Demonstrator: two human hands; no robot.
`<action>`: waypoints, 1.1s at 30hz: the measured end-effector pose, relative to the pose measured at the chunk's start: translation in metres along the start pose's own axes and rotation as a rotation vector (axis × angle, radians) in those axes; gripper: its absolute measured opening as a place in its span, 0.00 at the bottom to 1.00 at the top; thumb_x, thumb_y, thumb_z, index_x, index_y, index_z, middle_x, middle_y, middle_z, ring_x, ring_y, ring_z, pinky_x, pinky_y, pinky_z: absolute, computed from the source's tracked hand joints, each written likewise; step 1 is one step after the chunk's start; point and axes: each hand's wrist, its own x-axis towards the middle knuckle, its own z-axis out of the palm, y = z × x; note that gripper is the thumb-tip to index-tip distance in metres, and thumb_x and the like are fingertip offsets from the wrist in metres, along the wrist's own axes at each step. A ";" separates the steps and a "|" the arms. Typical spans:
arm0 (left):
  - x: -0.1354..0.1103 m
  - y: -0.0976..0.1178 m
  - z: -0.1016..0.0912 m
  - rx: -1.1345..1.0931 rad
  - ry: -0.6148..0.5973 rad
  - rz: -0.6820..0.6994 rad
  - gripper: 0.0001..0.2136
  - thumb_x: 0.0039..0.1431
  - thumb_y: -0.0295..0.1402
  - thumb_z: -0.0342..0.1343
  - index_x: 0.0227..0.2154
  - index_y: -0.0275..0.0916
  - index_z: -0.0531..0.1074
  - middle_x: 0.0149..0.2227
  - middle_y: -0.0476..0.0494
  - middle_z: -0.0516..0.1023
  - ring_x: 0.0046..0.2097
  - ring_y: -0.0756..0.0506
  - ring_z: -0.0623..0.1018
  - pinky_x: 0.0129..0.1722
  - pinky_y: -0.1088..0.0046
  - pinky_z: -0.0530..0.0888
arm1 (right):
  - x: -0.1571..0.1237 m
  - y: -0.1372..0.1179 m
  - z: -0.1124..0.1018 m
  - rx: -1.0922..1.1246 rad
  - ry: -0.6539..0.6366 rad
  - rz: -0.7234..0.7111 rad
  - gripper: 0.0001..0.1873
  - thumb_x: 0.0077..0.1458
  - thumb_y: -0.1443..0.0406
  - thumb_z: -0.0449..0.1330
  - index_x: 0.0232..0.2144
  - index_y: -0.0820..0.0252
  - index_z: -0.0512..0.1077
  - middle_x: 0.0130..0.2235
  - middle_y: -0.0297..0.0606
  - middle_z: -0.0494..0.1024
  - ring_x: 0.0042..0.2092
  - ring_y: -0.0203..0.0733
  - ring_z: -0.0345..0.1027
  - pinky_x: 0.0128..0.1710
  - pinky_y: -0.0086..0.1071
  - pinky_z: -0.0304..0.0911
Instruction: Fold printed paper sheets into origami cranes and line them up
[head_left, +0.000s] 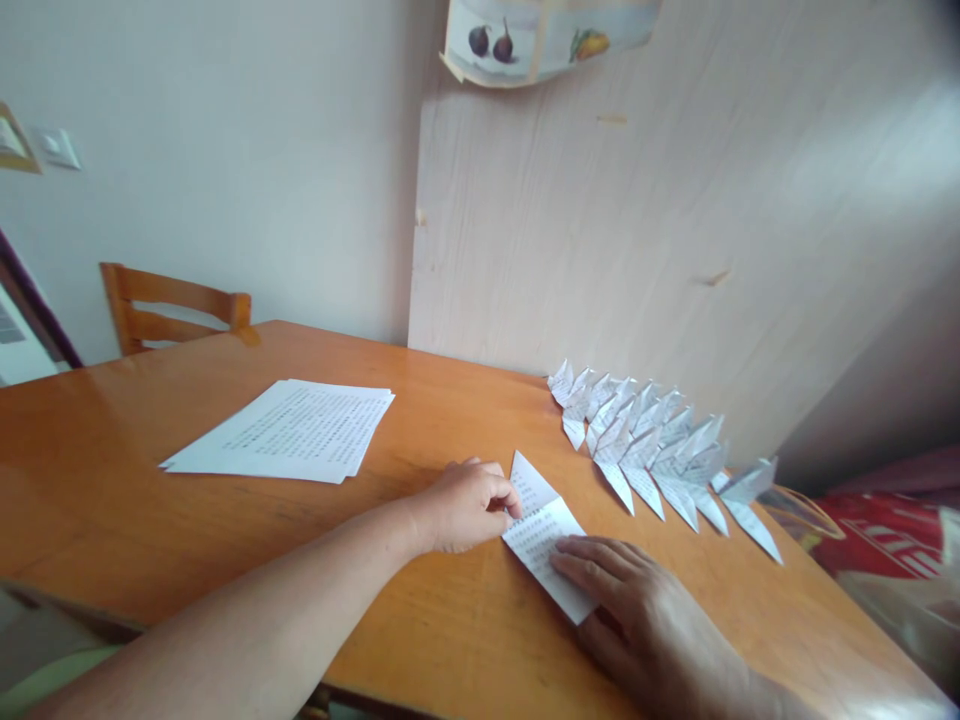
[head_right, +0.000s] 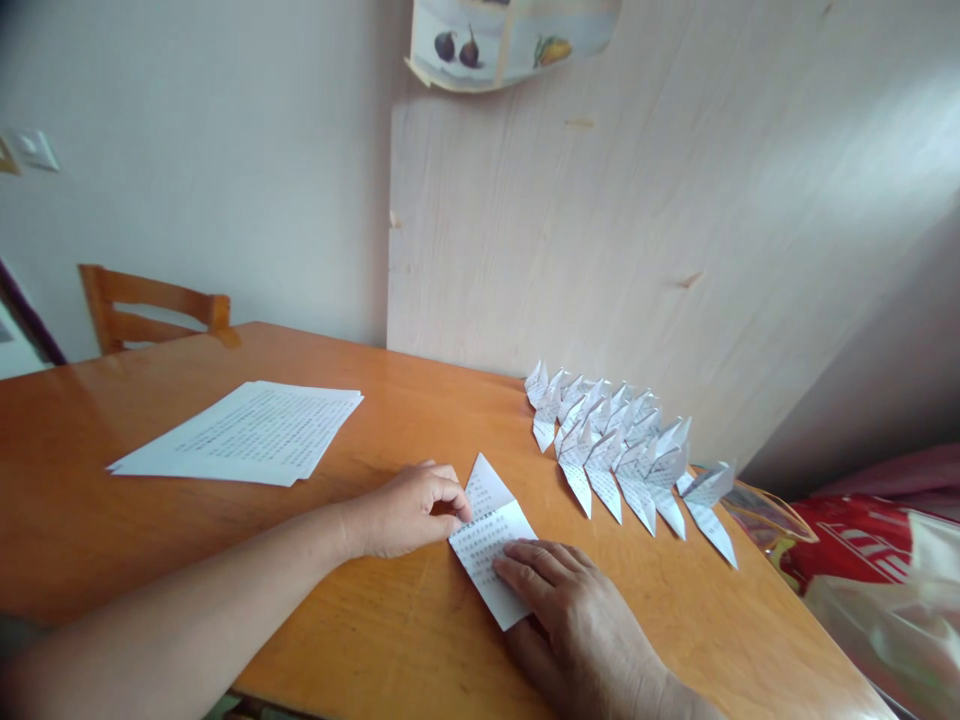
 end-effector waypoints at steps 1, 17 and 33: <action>0.000 0.000 0.000 0.010 -0.016 0.008 0.10 0.52 0.27 0.56 0.34 0.44 0.80 0.35 0.47 0.76 0.41 0.43 0.74 0.42 0.69 0.69 | 0.001 0.000 -0.002 0.026 -0.008 0.007 0.25 0.55 0.68 0.58 0.56 0.53 0.70 0.56 0.40 0.76 0.55 0.48 0.70 0.55 0.42 0.66; 0.000 0.002 -0.004 0.083 -0.070 -0.019 0.07 0.52 0.30 0.58 0.32 0.48 0.80 0.36 0.49 0.74 0.42 0.44 0.73 0.43 0.68 0.66 | 0.018 0.019 0.009 0.458 0.116 0.457 0.21 0.65 0.51 0.50 0.26 0.56 0.66 0.26 0.31 0.66 0.29 0.37 0.60 0.27 0.30 0.54; -0.001 0.013 -0.002 0.073 -0.034 -0.122 0.10 0.58 0.44 0.58 0.30 0.44 0.77 0.36 0.49 0.75 0.43 0.43 0.72 0.45 0.63 0.64 | 0.030 0.034 0.020 0.188 0.050 0.623 0.18 0.64 0.49 0.50 0.32 0.52 0.69 0.28 0.31 0.77 0.30 0.42 0.71 0.28 0.32 0.56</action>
